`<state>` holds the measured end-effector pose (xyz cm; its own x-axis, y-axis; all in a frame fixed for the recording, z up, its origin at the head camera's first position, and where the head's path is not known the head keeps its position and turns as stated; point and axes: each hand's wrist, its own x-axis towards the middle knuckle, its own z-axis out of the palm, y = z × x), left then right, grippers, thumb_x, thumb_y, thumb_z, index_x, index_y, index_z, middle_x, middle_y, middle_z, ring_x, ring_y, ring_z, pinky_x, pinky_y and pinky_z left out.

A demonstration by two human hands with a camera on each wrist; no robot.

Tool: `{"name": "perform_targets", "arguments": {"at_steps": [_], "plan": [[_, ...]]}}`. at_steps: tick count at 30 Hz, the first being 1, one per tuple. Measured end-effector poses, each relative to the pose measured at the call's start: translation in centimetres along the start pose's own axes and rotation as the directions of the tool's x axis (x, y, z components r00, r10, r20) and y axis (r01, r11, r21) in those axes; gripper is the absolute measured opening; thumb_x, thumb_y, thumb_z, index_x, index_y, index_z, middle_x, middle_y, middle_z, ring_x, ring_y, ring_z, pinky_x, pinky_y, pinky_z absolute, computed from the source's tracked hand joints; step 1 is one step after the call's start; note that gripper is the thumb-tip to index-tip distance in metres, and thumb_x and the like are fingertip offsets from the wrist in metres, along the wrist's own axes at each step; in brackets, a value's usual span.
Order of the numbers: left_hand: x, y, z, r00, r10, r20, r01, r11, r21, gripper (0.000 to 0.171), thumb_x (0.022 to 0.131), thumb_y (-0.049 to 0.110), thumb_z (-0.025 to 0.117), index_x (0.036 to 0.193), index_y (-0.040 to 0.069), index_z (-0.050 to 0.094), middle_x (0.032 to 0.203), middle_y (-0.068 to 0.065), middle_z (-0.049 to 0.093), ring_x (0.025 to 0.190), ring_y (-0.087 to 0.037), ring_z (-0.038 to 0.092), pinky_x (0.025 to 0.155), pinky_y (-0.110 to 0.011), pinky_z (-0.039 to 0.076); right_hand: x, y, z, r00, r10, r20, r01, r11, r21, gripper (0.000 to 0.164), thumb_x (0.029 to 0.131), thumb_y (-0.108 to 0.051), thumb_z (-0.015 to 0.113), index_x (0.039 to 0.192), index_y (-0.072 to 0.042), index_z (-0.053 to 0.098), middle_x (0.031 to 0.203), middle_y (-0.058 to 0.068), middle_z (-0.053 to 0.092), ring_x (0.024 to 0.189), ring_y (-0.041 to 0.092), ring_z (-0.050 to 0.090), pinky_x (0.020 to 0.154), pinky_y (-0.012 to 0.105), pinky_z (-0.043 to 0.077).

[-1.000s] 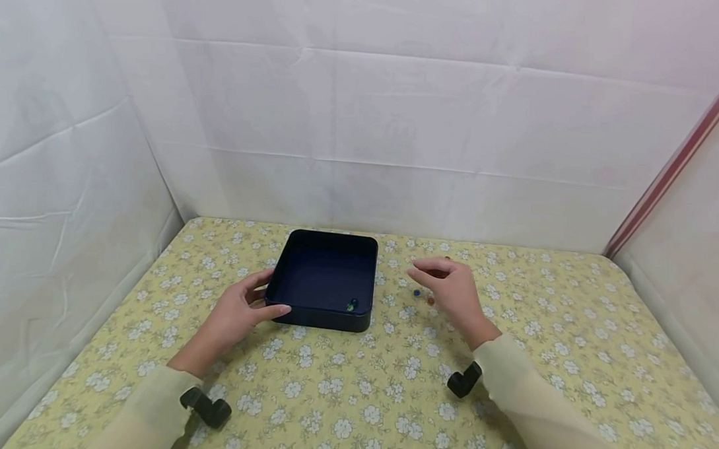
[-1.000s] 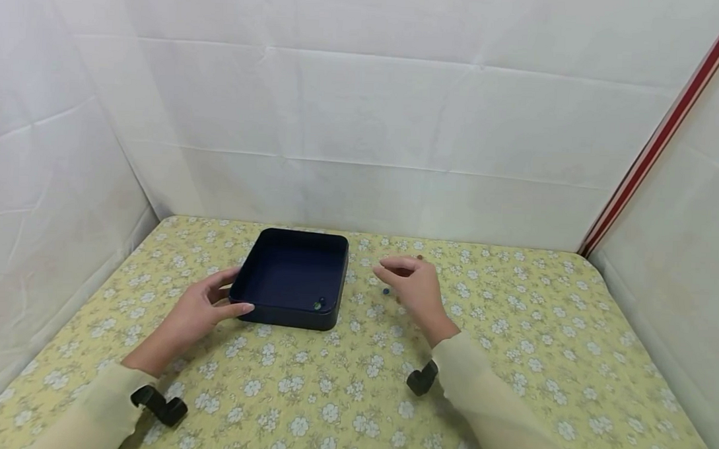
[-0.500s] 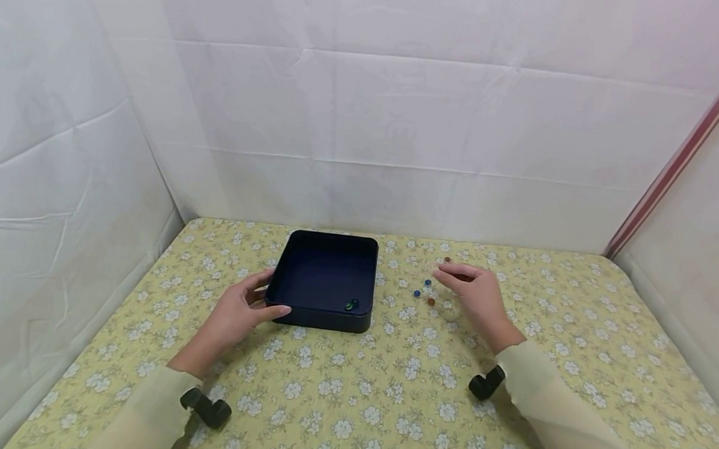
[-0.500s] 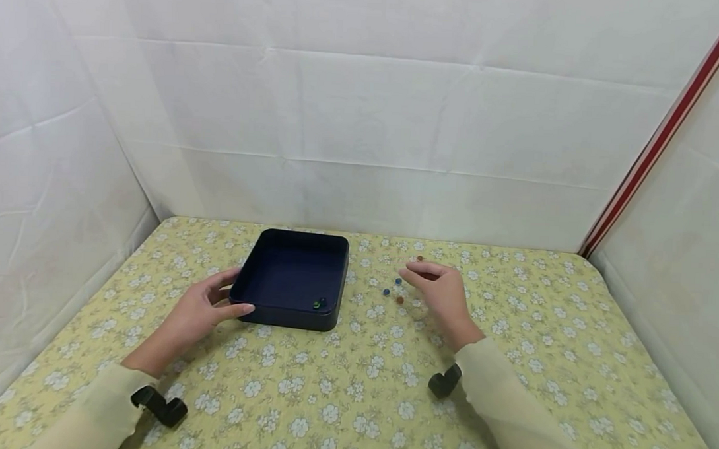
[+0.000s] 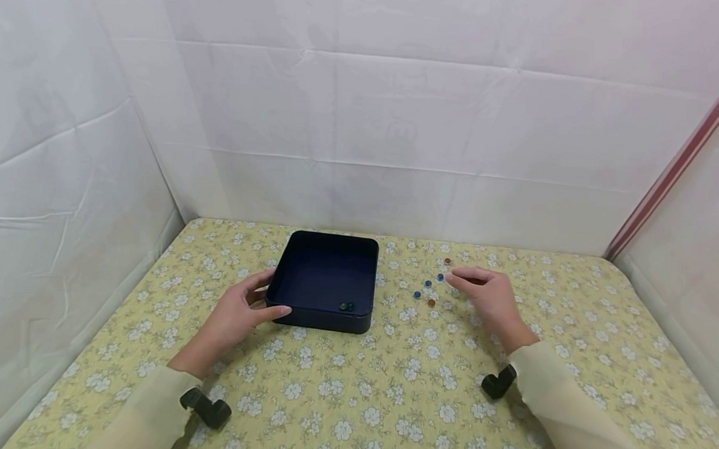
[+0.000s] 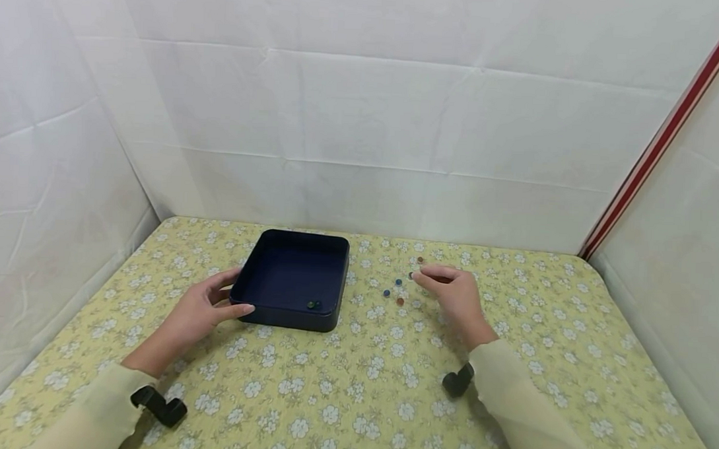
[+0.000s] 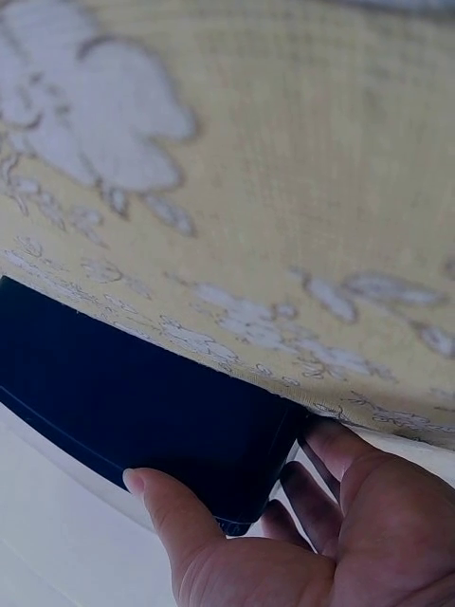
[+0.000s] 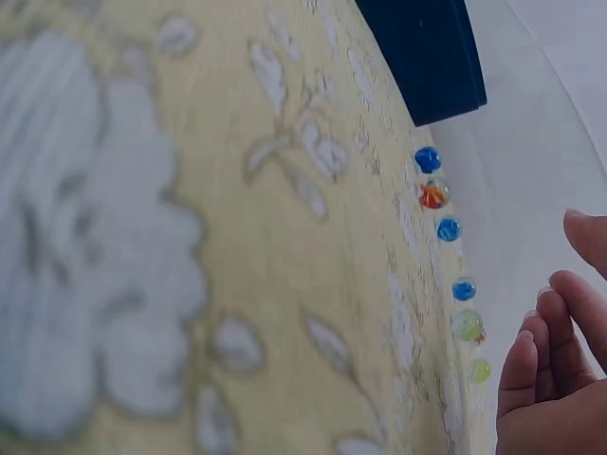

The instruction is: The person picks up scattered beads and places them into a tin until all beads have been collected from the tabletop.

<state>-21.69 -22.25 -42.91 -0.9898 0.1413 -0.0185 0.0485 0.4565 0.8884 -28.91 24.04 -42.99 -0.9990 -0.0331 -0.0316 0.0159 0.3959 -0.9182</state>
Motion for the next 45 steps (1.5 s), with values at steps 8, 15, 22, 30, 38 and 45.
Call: {"name": "perform_targets", "arguments": {"at_steps": [8,15,22,30,38,45], "plan": [[-0.2,0.1,-0.1,1.000,-0.010,-0.005,0.010,1.000,0.012,0.096,0.089,0.047,0.080,0.164,0.019,0.028,0.168,-0.013,0.030,0.146,-0.040,0.044,0.106,-0.049,0.053,0.4,0.2,-0.8,0.998,0.049,0.045,-0.044,0.993,-0.105,0.046,0.092,-0.044,0.077,0.127,-0.014,0.074,0.146,0.009,0.060,0.137,0.032,0.054,0.112,0.053,0.047],[-0.2,0.1,-0.1,1.000,-0.013,-0.001,0.013,1.000,0.011,0.096,0.089,0.047,0.079,0.164,0.019,0.027,0.169,-0.012,0.029,0.147,-0.040,0.043,0.106,-0.050,0.053,0.7,0.7,-1.2,0.996,0.069,0.065,-0.057,0.984,-0.171,0.044,0.093,-0.040,0.077,0.127,-0.012,0.074,0.149,0.013,0.058,0.139,0.035,0.051,0.109,0.053,0.049],[0.0,0.0,0.0,1.000,-0.010,0.004,0.010,1.000,-0.003,0.096,0.088,0.047,0.080,0.164,0.021,0.027,0.169,-0.011,0.029,0.146,-0.039,0.044,0.105,-0.048,0.054,1.0,0.8,-1.6,0.992,0.100,0.072,-0.084,0.977,-0.196,0.044,0.093,-0.036,0.078,0.128,-0.011,0.073,0.151,0.015,0.055,0.140,0.038,0.049,0.109,0.054,0.048],[0.1,0.0,0.1,1.000,-0.002,0.007,0.002,1.000,-0.010,0.095,0.089,0.045,0.080,0.164,0.020,0.028,0.168,-0.011,0.030,0.145,-0.039,0.046,0.103,-0.047,0.055,1.3,0.8,-1.7,0.994,0.076,0.078,-0.054,0.965,-0.256,0.041,0.091,-0.032,0.081,0.125,-0.009,0.075,0.140,0.016,0.063,0.123,0.034,0.062,0.091,0.042,0.058],[0.1,-0.1,0.1,1.000,0.006,0.000,-0.006,1.000,-0.001,0.095,0.088,0.046,0.080,0.164,0.019,0.029,0.168,-0.012,0.030,0.145,-0.040,0.045,0.104,-0.047,0.055,1.4,0.6,-1.6,0.992,0.081,0.093,-0.049,0.952,-0.303,0.038,0.089,-0.031,0.083,0.119,-0.010,0.077,0.127,0.014,0.069,0.106,0.026,0.067,0.082,0.037,0.058],[0.0,-0.2,0.0,1.000,0.007,-0.001,-0.007,1.000,-0.004,0.094,0.089,0.045,0.080,0.163,0.019,0.029,0.168,-0.013,0.030,0.145,-0.040,0.045,0.103,-0.047,0.056,1.4,0.4,-1.5,0.992,0.072,0.099,-0.034,0.940,-0.341,0.034,0.089,-0.030,0.082,0.116,-0.011,0.078,0.125,0.014,0.070,0.105,0.026,0.067,0.082,0.038,0.058]]}}
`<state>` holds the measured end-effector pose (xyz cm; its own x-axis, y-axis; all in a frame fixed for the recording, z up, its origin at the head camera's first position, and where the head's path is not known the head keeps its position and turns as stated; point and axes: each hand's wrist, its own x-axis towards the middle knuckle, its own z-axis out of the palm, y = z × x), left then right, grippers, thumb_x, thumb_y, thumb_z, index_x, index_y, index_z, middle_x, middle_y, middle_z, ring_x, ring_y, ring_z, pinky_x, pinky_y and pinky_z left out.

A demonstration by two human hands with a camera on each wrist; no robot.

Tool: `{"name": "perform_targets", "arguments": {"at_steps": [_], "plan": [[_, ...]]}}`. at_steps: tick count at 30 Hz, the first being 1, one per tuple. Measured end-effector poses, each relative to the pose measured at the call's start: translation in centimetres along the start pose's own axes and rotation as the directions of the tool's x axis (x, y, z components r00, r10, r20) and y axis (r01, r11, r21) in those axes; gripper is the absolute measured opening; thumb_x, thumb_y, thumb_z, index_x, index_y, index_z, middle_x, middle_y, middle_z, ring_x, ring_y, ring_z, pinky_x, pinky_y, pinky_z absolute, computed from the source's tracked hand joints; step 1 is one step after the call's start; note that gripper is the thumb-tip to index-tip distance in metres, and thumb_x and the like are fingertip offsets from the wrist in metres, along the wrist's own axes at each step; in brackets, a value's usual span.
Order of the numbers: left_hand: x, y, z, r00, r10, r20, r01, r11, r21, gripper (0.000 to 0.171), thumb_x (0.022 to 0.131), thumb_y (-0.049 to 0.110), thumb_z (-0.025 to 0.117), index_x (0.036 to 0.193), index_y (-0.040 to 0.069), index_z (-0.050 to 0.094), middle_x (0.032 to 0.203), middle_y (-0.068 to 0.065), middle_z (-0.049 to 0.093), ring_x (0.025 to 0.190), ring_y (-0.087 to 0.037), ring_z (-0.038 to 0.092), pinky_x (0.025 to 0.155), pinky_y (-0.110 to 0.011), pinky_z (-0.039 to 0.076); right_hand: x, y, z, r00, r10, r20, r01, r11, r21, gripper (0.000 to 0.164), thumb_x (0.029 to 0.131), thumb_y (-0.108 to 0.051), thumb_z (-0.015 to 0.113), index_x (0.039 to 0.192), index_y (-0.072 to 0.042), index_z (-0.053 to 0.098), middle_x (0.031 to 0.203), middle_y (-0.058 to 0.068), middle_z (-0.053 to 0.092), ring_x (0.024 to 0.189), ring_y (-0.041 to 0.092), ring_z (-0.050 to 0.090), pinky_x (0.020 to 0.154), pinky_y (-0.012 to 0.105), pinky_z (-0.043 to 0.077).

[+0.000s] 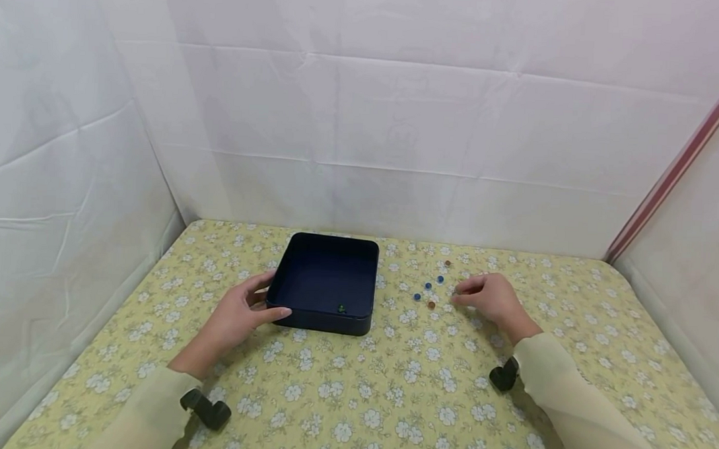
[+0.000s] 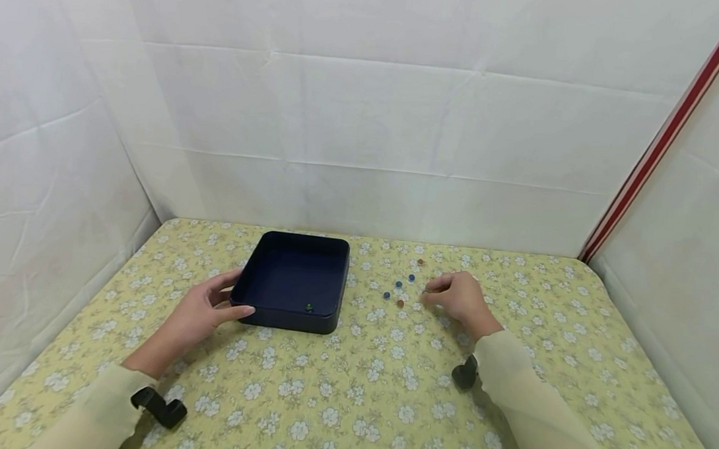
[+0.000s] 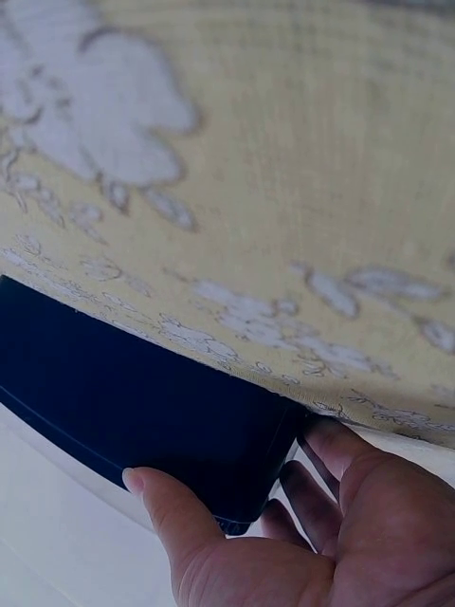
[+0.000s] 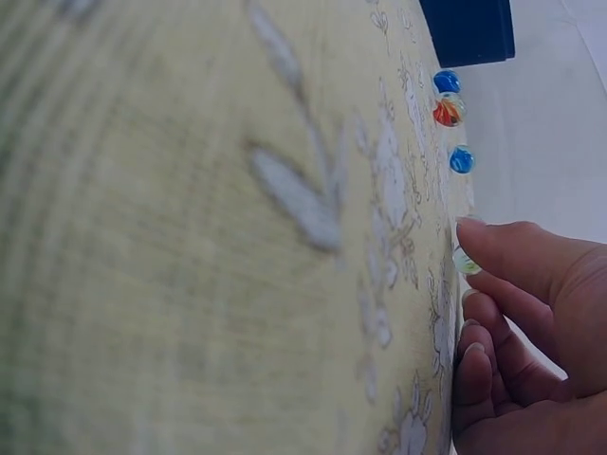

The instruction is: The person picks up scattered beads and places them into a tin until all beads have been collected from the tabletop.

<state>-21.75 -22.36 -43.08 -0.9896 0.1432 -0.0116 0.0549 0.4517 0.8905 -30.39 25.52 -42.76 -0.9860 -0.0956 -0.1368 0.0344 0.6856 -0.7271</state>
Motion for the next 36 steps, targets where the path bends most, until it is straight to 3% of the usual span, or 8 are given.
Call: {"name": "perform_targets", "arguments": {"at_steps": [15,24,36], "plan": [[-0.23,0.22,0.03,1.000,-0.012,0.001,0.012,1.000,0.013,0.096,0.089,0.047,0.079,0.164,0.019,0.028,0.169,-0.012,0.029,0.146,-0.040,0.043,0.105,-0.049,0.054,-0.24,-0.42,0.12,1.000,-0.029,0.010,0.030,0.999,-0.045,0.029,0.091,-0.028,0.080,0.113,-0.009,0.080,0.124,0.017,0.072,0.109,0.033,0.068,0.087,0.045,0.060],[-0.11,0.28,-0.01,1.000,-0.001,0.000,0.001,1.000,0.017,0.094,0.089,0.046,0.079,0.164,0.019,0.029,0.169,-0.012,0.030,0.145,-0.040,0.045,0.103,-0.048,0.055,-0.01,-0.38,0.03,1.000,-0.002,0.001,0.002,0.999,-0.049,0.027,0.091,-0.028,0.081,0.112,-0.011,0.080,0.126,0.015,0.071,0.108,0.030,0.068,0.084,0.042,0.059],[-0.08,0.20,0.02,1.000,-0.004,-0.002,0.004,1.000,0.019,0.095,0.088,0.047,0.080,0.164,0.019,0.029,0.168,-0.012,0.030,0.145,-0.040,0.045,0.103,-0.048,0.055,-0.11,0.05,0.13,1.000,-0.024,0.002,0.024,0.998,-0.053,0.026,0.091,-0.029,0.080,0.111,-0.012,0.080,0.124,0.015,0.071,0.105,0.028,0.068,0.082,0.040,0.060]]}}
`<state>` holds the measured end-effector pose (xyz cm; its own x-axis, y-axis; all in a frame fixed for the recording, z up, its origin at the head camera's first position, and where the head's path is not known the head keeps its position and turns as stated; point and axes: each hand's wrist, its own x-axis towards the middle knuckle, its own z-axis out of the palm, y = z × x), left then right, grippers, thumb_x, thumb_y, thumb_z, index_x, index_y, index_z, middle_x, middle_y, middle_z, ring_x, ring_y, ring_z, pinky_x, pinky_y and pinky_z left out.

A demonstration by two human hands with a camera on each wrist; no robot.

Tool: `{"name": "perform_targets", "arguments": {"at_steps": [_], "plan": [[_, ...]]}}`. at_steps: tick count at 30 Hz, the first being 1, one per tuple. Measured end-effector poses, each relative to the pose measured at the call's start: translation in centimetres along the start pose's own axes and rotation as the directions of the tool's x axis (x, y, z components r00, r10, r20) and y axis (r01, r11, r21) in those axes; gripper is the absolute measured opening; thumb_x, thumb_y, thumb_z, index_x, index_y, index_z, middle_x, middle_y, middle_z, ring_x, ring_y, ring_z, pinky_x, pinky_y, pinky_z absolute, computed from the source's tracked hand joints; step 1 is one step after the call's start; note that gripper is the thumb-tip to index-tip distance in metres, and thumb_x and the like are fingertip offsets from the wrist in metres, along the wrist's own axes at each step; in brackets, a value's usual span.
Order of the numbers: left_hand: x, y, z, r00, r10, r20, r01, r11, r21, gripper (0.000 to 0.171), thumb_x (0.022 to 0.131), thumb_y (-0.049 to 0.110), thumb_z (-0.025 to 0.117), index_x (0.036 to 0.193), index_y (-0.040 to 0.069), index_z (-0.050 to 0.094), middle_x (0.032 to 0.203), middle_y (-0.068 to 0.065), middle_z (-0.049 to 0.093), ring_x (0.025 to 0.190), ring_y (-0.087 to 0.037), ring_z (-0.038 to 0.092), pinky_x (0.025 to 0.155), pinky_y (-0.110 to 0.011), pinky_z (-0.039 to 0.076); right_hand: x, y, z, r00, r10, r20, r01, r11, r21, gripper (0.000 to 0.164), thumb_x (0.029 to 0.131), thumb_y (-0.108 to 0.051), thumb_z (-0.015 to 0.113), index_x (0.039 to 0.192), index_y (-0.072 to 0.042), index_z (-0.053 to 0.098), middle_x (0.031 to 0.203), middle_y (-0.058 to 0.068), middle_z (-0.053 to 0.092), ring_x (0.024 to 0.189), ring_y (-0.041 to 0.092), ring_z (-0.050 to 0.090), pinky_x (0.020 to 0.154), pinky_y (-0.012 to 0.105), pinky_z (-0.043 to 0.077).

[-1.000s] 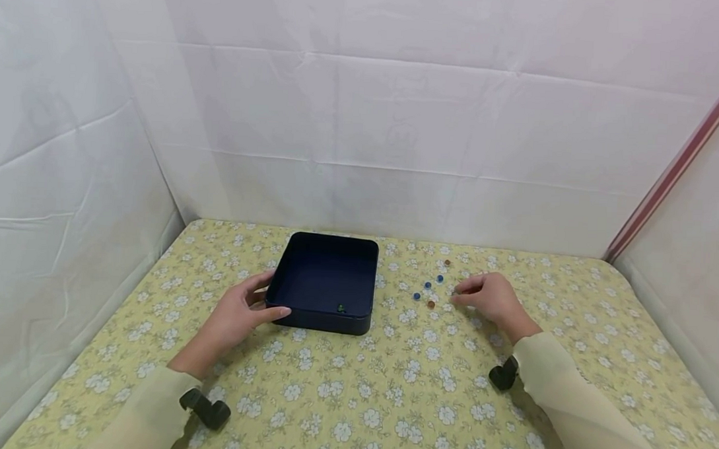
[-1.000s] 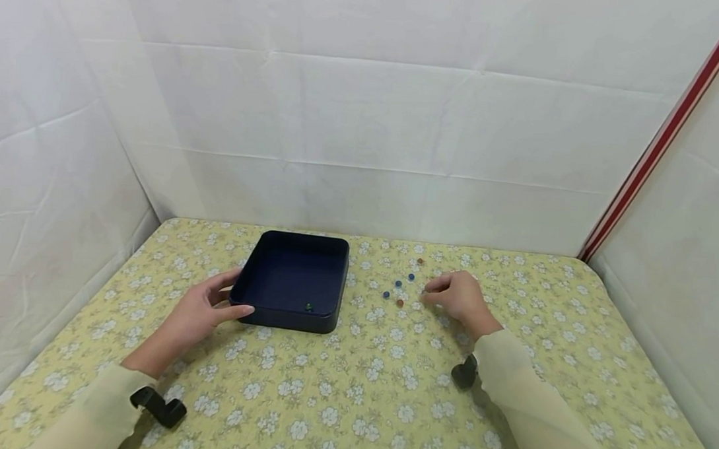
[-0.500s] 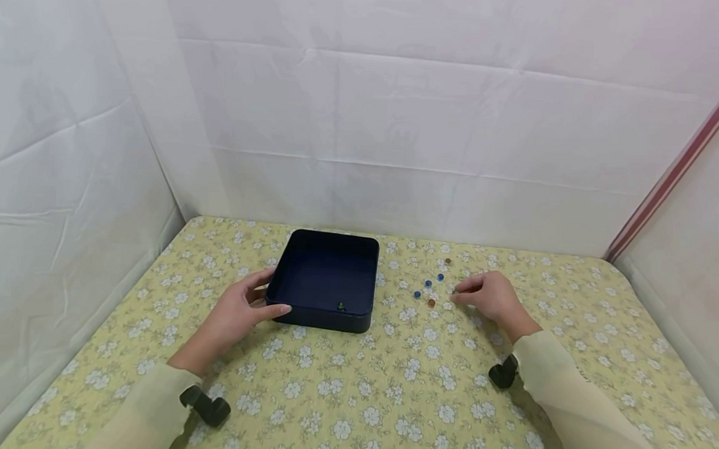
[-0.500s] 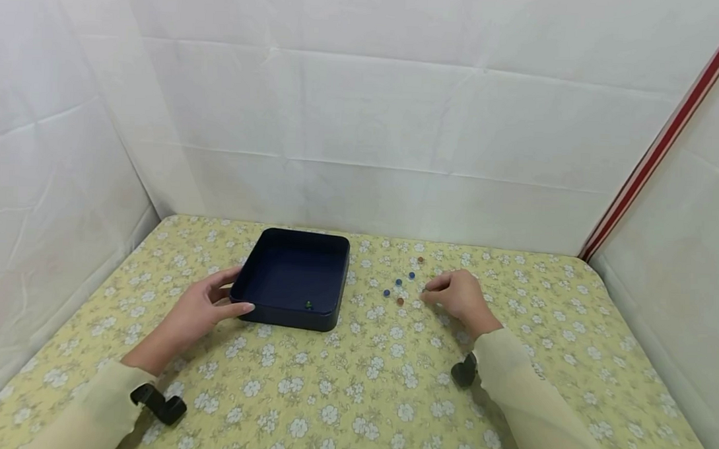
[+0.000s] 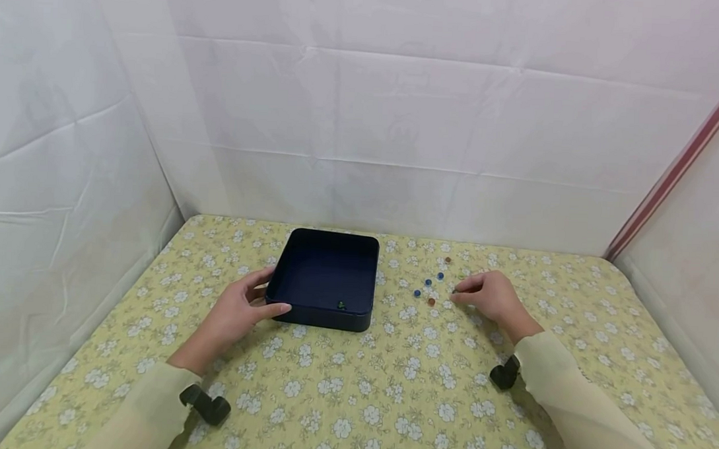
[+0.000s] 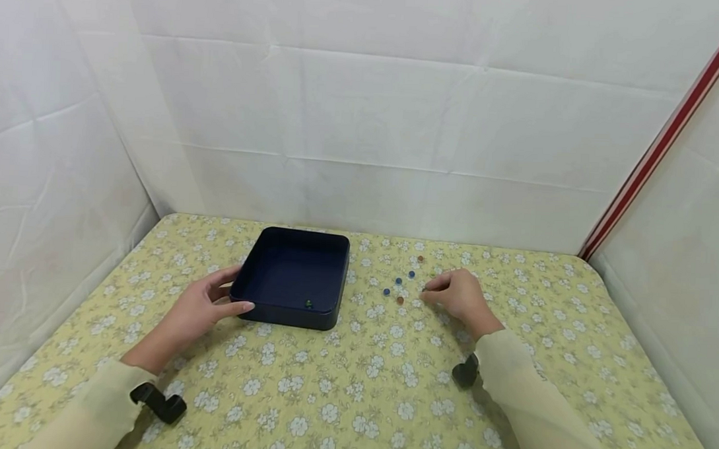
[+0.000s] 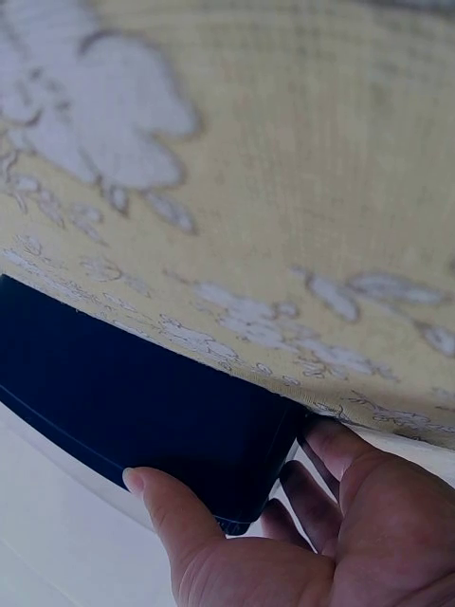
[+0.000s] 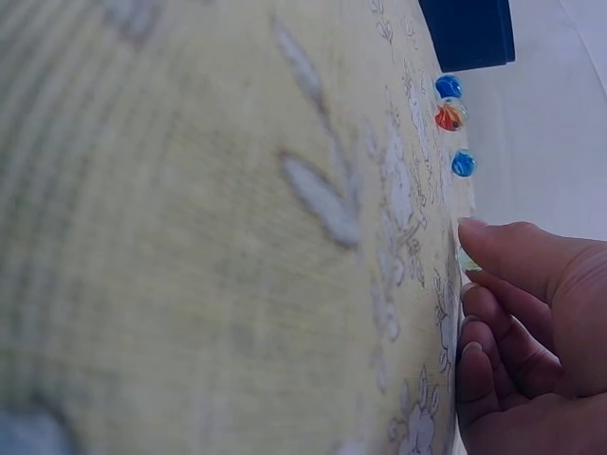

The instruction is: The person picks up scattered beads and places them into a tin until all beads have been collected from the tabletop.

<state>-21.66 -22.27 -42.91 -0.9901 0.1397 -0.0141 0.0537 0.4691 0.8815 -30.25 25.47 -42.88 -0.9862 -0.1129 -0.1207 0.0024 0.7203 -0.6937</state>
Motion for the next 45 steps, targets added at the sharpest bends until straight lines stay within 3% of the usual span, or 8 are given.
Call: {"name": "perform_targets", "arguments": {"at_steps": [12,20,30,45], "plan": [[0.1,0.1,0.2,1.000,0.001,0.004,-0.001,1.000,-0.005,0.093,0.089,0.045,0.079,0.164,0.019,0.029,0.168,-0.011,0.030,0.146,-0.039,0.045,0.105,-0.048,0.054,-0.6,0.0,0.0,1.000,0.002,0.005,-0.002,1.000,0.017,0.026,0.091,-0.031,0.080,0.111,-0.013,0.081,0.120,0.012,0.073,0.103,0.026,0.068,0.083,0.041,0.059],[0.0,0.0,0.1,1.000,0.012,0.005,-0.012,1.000,-0.020,0.093,0.089,0.044,0.079,0.163,0.020,0.029,0.168,-0.011,0.030,0.145,-0.039,0.045,0.104,-0.048,0.055,-0.7,-0.2,0.2,0.999,-0.037,0.007,0.036,0.999,0.014,0.025,0.090,-0.031,0.082,0.109,-0.014,0.082,0.117,0.011,0.075,0.096,0.021,0.070,0.078,0.036,0.060],[0.0,-0.1,0.0,1.000,0.009,0.001,-0.009,1.000,-0.021,0.094,0.088,0.046,0.080,0.163,0.021,0.030,0.168,-0.011,0.031,0.145,-0.039,0.046,0.104,-0.048,0.055,-1.1,-0.7,0.8,0.998,-0.059,0.008,0.059,0.998,0.009,0.025,0.092,-0.032,0.080,0.110,-0.015,0.081,0.121,0.011,0.073,0.098,0.022,0.070,0.076,0.034,0.059],[0.0,-0.1,0.0,1.000,0.004,0.006,-0.004,0.999,-0.035,0.095,0.088,0.045,0.080,0.164,0.020,0.029,0.168,-0.012,0.030,0.145,-0.039,0.045,0.104,-0.048,0.055,-1.8,-1.5,1.7,0.998,-0.055,-0.008,0.055,0.994,0.094,0.031,0.090,-0.036,0.081,0.112,-0.014,0.081,0.120,0.011,0.073,0.093,0.020,0.070,0.071,0.031,0.057]]}}
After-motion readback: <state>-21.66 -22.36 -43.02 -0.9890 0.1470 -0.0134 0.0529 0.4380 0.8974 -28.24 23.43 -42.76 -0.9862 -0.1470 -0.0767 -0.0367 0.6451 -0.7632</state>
